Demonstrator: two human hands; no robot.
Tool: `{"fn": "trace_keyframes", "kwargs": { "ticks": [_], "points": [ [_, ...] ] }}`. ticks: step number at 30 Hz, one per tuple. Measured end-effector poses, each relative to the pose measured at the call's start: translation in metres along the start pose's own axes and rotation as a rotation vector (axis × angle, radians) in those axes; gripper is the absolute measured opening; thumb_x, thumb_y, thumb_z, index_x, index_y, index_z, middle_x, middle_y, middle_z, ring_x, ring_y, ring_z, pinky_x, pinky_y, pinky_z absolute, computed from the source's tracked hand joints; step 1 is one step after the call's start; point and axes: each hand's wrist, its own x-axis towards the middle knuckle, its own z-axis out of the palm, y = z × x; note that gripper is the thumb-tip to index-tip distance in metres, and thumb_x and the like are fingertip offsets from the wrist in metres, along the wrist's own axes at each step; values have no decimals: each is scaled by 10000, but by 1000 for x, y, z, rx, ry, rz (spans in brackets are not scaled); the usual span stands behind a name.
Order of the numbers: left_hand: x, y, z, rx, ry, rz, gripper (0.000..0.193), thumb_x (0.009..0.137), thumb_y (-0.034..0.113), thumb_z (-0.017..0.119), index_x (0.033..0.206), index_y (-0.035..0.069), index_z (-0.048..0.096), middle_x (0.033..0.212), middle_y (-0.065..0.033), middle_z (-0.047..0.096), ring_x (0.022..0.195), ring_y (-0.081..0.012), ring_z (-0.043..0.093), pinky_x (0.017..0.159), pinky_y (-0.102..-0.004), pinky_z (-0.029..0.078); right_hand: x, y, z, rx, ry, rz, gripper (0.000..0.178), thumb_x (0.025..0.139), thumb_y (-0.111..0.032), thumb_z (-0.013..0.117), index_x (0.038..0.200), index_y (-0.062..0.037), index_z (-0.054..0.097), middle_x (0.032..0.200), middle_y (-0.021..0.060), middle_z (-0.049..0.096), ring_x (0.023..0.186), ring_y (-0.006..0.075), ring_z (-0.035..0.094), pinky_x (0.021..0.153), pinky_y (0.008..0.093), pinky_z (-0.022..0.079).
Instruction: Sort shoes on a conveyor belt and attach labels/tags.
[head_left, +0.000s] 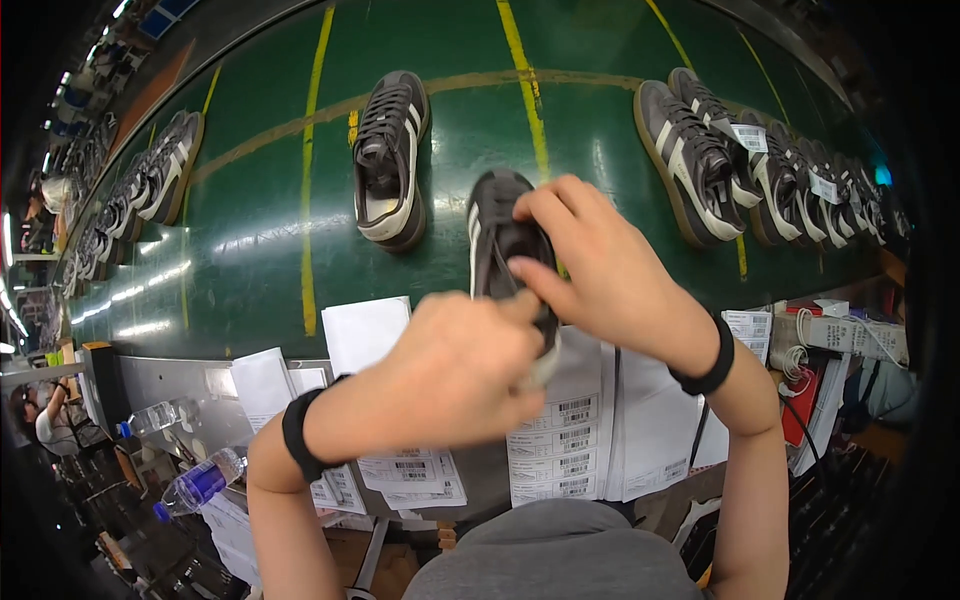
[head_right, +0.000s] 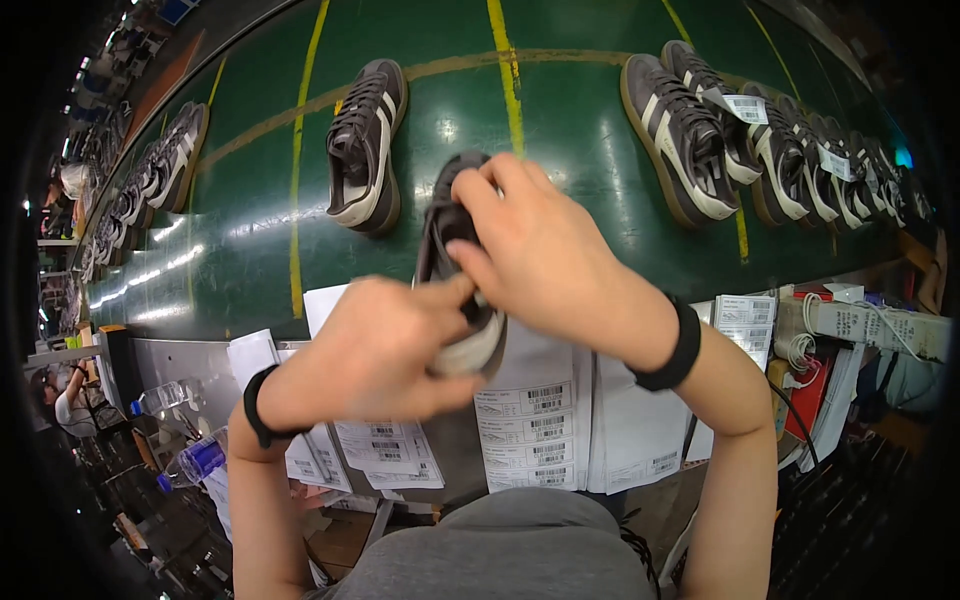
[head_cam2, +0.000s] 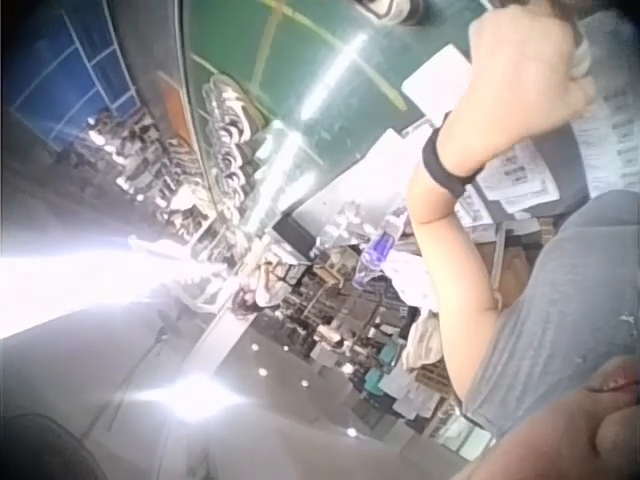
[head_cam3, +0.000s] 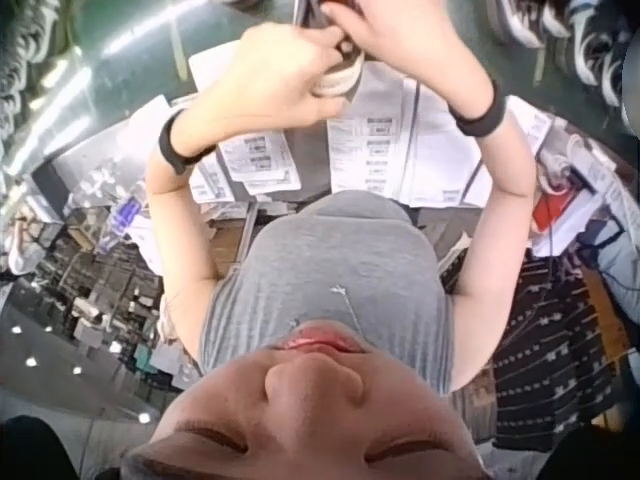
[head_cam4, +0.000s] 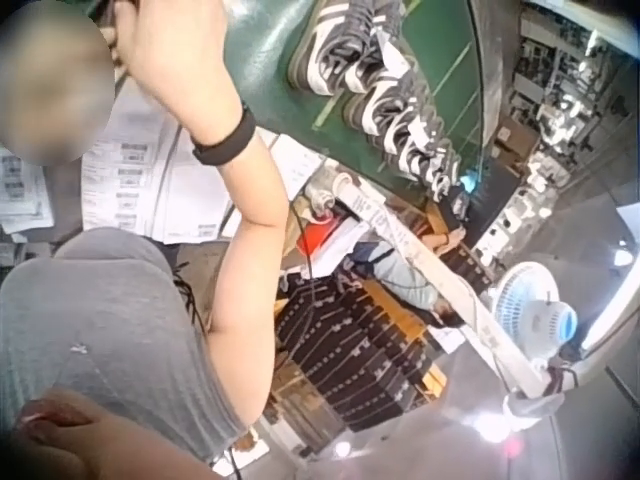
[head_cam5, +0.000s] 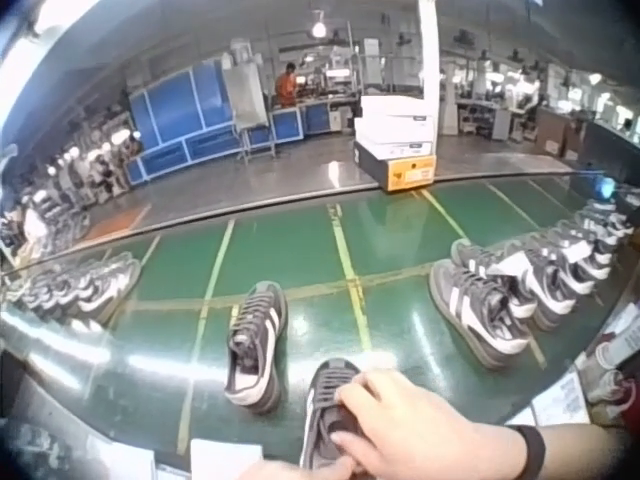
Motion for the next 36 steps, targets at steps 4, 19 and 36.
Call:
{"fn": "trace_keyframes", "kwargs": {
  "ticks": [4, 19, 36],
  "points": [
    [-29, 48, -18, -162, -211, 29, 296, 688, 265, 753, 726, 11, 605, 1025, -164, 644, 545, -247, 619, 481, -340, 494, -35, -41, -5, 66, -76, -63, 302, 733, -26, 677, 1013, -4, 565, 850, 116, 592, 823, 317, 601, 759, 426, 516],
    [-18, 43, -15, -178, 67, -81, 361, 455, 251, 758, 532, 61, 461, 914, -190, 718, 376, -159, 490, 354, -274, 369, 14, 8, -5, 635, -322, 400, 87, 845, -31, 652, 827, 46, 690, 658, 33, 642, 583, 49, 524, 519, 225, 400],
    [-26, 41, 1, -56, 54, 136, 275, 605, 208, 695, 602, 70, 457, 1113, -248, 674, 429, -109, 518, 383, -246, 424, -9, -22, -11, -168, 138, -257, 149, 636, 4, 703, 780, -31, 686, 735, 79, 683, 627, 248, 633, 643, 346, 560]
  ]
}}
